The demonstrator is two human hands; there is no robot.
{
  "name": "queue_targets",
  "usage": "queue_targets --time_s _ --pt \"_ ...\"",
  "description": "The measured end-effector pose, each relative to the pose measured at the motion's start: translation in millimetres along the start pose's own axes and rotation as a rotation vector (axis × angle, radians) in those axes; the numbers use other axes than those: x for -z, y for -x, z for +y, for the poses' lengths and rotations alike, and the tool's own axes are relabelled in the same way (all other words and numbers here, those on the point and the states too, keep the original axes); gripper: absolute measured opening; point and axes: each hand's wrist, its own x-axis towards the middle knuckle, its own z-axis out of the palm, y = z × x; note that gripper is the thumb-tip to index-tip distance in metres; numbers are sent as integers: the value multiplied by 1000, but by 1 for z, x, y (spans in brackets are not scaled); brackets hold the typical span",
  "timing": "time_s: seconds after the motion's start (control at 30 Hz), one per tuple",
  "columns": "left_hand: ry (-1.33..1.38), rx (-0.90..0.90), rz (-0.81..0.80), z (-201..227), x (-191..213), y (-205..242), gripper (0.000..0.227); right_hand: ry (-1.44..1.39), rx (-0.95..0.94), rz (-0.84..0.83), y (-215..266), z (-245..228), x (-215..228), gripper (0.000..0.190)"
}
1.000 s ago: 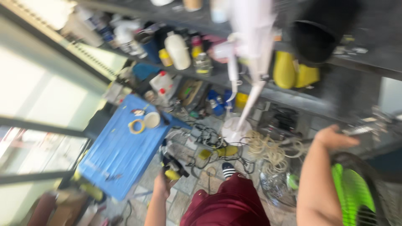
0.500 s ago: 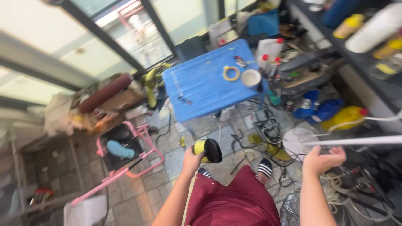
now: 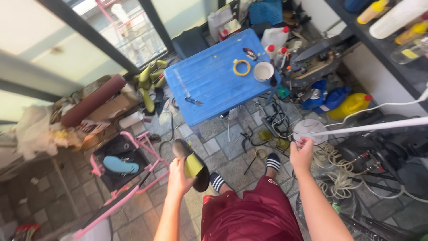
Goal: The person spray paints a black slipper with a yellow stripe using a spray gun, then uses a hair dryer to dry the painted area. The slipper is held and rotated to cover different surfaces.
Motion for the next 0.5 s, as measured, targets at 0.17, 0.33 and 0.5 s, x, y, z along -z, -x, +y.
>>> queue_targets --time_s 0.17,0.33,0.5 --pt "-132 -6 -95 23 9 -14 88 53 -59 140 -66 32 83 40" --pt "-223 30 -144 58 -10 -33 93 168 85 354 -207 64 177 35" --pt "-67 36 -10 94 -34 -36 88 521 223 458 -345 72 239 43"
